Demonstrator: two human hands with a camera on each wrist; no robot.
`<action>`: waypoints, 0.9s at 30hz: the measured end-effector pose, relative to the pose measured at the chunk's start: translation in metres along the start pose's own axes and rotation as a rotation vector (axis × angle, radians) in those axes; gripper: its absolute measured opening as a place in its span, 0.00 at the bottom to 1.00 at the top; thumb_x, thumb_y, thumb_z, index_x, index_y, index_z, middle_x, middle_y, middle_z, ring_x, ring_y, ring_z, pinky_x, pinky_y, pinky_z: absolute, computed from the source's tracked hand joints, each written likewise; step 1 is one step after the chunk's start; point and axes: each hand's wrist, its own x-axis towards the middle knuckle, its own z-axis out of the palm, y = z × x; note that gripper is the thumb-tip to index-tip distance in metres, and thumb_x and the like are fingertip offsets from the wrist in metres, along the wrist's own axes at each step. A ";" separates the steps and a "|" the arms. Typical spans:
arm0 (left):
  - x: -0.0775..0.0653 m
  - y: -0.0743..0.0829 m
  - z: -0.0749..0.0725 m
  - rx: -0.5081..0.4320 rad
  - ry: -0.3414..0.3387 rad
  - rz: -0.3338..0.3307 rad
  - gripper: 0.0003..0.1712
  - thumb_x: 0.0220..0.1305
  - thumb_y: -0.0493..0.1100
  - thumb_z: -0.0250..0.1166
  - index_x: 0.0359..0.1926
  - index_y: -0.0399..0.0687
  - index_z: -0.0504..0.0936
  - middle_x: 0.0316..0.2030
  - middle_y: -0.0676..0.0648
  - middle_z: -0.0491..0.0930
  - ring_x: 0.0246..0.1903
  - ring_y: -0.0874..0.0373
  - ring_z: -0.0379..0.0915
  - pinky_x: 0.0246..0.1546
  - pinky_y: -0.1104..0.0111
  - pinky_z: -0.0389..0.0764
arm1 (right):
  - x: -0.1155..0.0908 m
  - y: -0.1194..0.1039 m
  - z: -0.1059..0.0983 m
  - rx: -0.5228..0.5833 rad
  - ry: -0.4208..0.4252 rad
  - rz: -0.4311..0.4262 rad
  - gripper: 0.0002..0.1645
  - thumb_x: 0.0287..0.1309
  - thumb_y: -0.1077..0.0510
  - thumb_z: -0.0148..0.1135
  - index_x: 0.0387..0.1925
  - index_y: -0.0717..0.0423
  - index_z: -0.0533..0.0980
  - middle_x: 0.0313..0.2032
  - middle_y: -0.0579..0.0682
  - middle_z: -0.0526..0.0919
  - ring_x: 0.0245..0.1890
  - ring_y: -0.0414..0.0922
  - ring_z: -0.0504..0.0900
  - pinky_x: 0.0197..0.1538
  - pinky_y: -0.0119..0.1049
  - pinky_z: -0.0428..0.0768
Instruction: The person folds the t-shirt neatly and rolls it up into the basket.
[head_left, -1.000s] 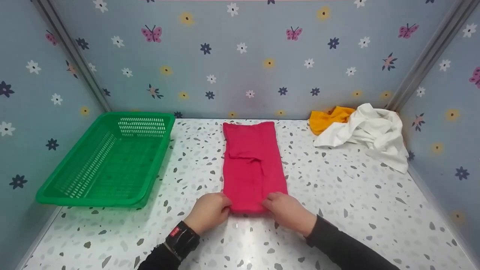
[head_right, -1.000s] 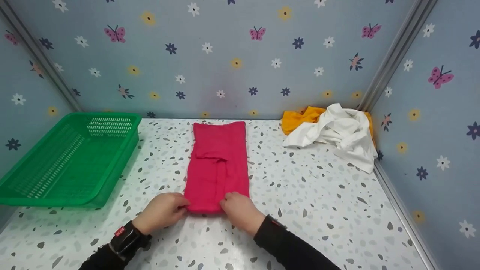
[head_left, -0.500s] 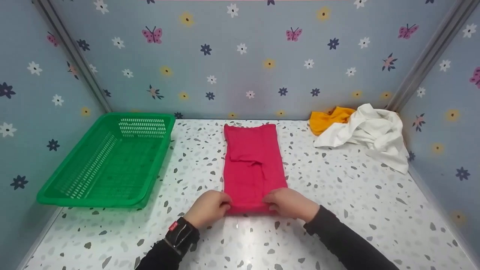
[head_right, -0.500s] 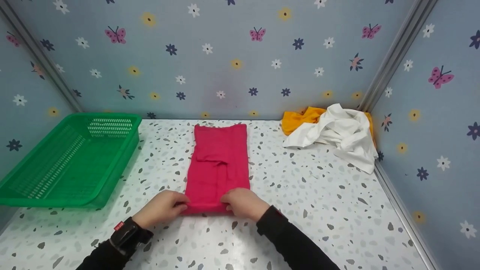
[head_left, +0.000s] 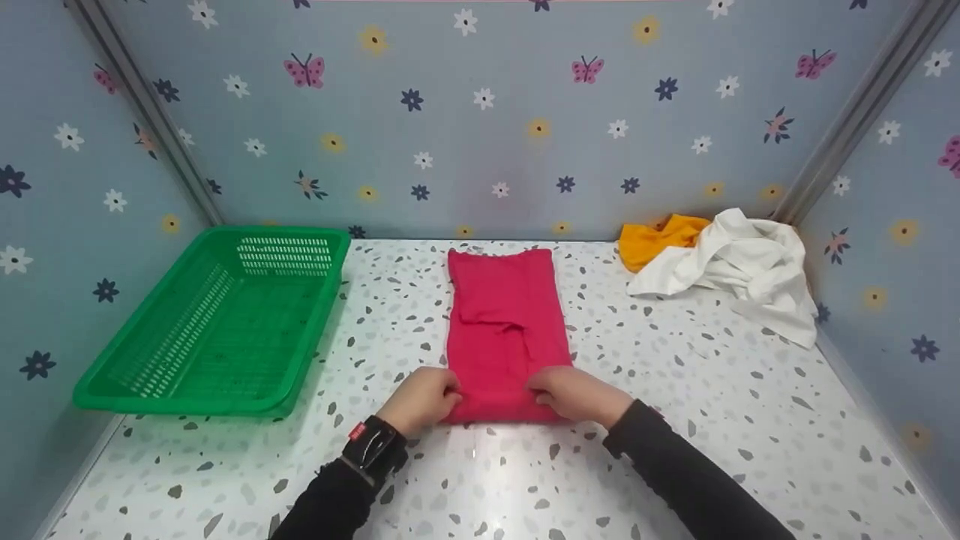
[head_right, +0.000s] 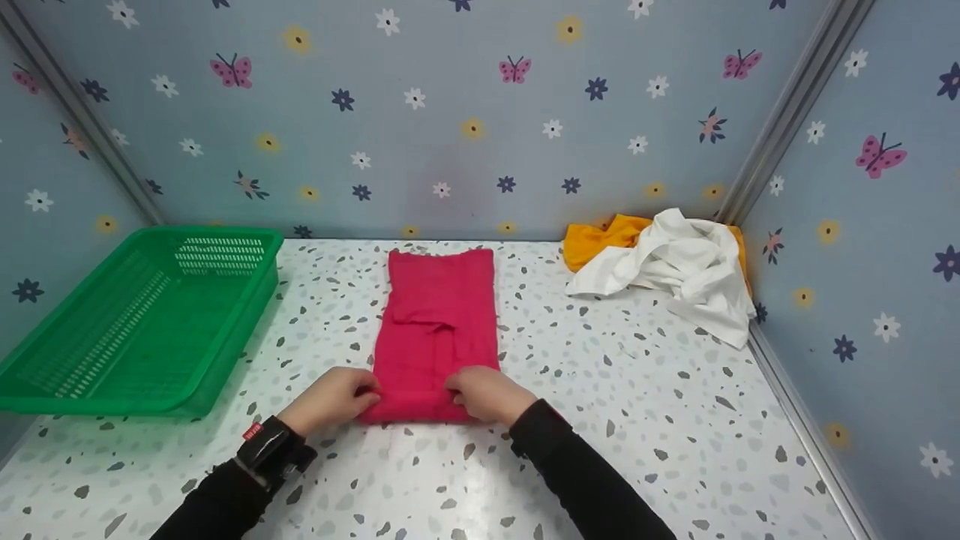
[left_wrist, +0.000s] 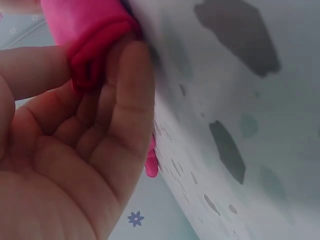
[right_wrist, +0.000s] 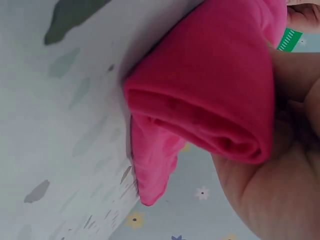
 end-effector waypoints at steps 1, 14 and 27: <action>0.001 0.001 0.000 -0.003 0.003 -0.010 0.03 0.55 0.37 0.62 0.26 0.47 0.80 0.22 0.54 0.74 0.24 0.60 0.68 0.28 0.67 0.72 | 0.000 0.000 0.001 -0.003 0.003 0.012 0.05 0.54 0.64 0.61 0.27 0.52 0.74 0.21 0.40 0.70 0.24 0.39 0.69 0.33 0.33 0.73; 0.007 0.005 0.003 0.053 0.028 -0.066 0.10 0.51 0.37 0.63 0.17 0.49 0.74 0.17 0.53 0.71 0.19 0.59 0.66 0.22 0.67 0.69 | 0.002 -0.002 0.008 -0.069 0.069 0.073 0.04 0.54 0.62 0.60 0.34 0.53 0.77 0.26 0.43 0.71 0.28 0.40 0.71 0.35 0.35 0.74; 0.008 0.008 0.002 0.072 0.013 -0.069 0.10 0.52 0.37 0.64 0.18 0.48 0.73 0.17 0.52 0.71 0.19 0.59 0.66 0.21 0.68 0.69 | -0.010 -0.025 0.007 -0.294 0.282 -0.045 0.19 0.50 0.58 0.65 0.47 0.56 0.76 0.33 0.48 0.78 0.35 0.44 0.77 0.37 0.35 0.78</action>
